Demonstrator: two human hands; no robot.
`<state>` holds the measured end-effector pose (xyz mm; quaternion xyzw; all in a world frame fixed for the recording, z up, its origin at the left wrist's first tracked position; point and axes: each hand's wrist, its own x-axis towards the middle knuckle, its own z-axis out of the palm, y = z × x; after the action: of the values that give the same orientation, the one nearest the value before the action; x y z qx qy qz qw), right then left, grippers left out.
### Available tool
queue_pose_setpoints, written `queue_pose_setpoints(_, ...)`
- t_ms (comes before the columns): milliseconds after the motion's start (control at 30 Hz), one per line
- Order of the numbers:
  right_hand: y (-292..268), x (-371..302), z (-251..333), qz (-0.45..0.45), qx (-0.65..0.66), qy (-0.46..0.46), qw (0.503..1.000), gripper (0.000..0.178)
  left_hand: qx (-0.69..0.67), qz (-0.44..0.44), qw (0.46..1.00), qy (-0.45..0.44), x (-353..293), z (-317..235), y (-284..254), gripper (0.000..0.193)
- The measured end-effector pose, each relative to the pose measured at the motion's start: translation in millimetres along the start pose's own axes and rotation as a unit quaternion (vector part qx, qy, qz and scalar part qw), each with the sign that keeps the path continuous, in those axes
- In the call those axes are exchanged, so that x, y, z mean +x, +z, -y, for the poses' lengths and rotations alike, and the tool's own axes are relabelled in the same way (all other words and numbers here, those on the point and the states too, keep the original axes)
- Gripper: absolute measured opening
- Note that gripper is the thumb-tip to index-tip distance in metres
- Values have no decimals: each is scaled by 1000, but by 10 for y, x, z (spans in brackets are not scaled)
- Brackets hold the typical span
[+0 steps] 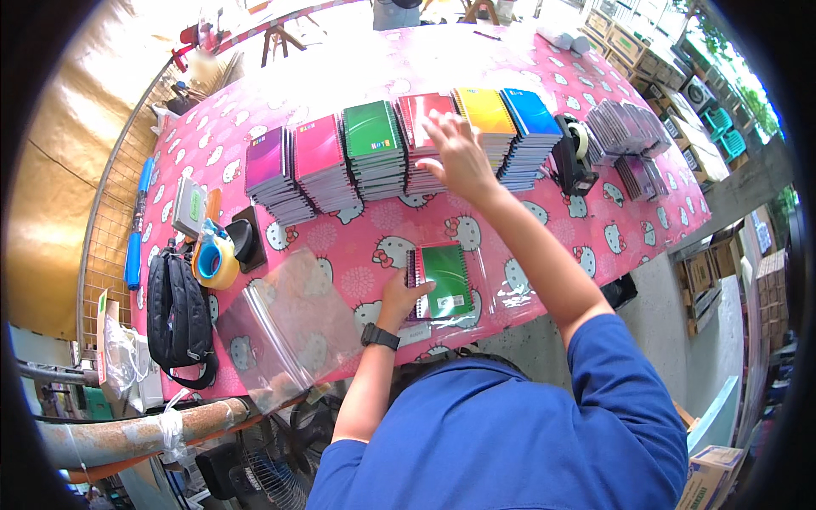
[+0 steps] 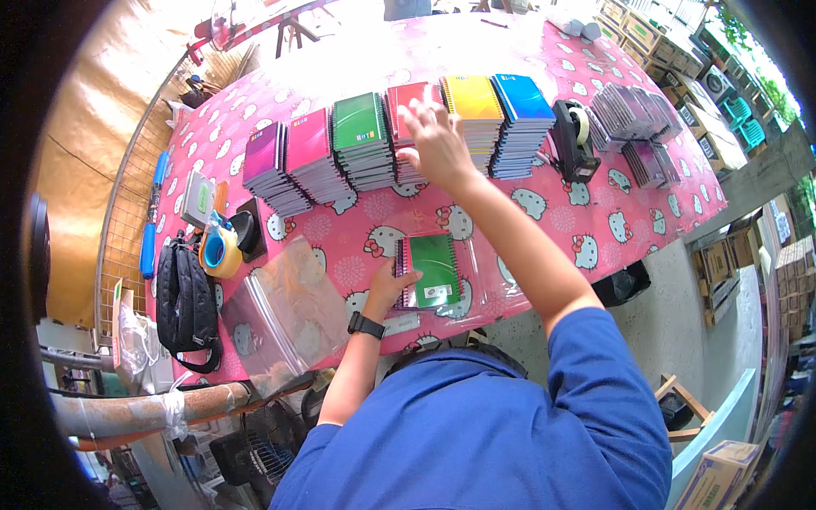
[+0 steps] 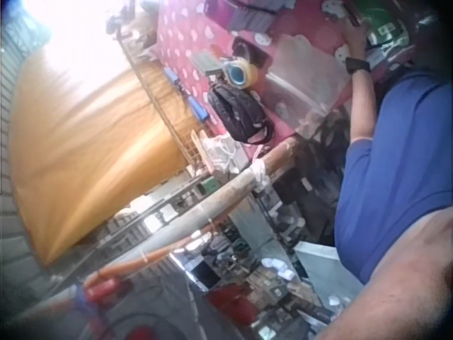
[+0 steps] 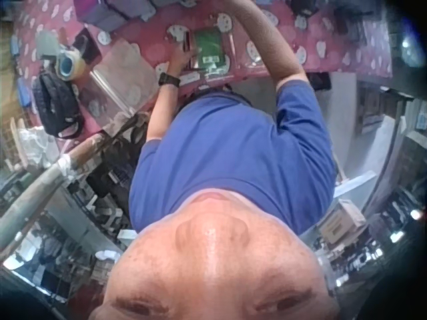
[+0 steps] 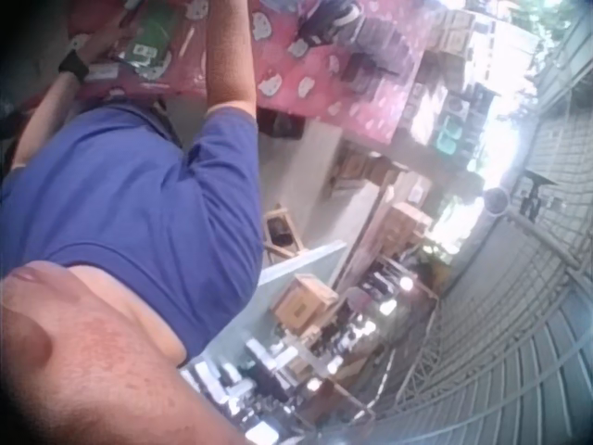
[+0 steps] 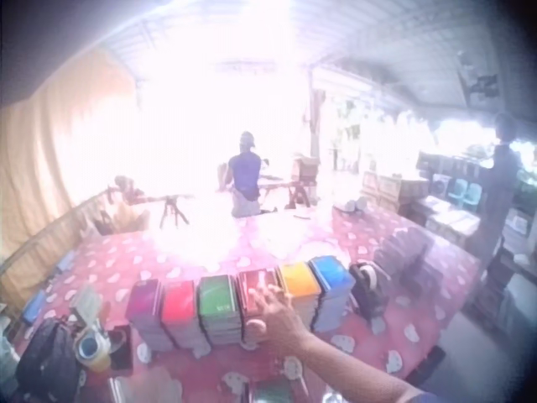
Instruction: The person packages small spiral notebooks by selecting them from stacks on a table and placing them into a clear plastic bag, then using a tape dispenser to seal the bag.
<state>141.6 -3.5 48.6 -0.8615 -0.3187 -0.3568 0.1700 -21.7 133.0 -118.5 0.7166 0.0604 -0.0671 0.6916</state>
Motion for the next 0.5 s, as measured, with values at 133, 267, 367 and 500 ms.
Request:
queue_pose_setpoints(133,97,94,-349,146,-84,-29,985,35,6,8,1000,-8,33,-109,35,40)
queue_pose_setpoints(267,-577,-41,-38,-72,250,155,953,37,59,-9,997,-39,-8,-76,11,37)
queue_pose_setpoints(367,-817,-480,143,-79,459,321,825,29,3,11,999,-43,49,101,-87,53)
queue_pose_setpoints(500,-520,-1570,394,51,443,587,676,29,-276,36,953,-117,54,15,35,68)
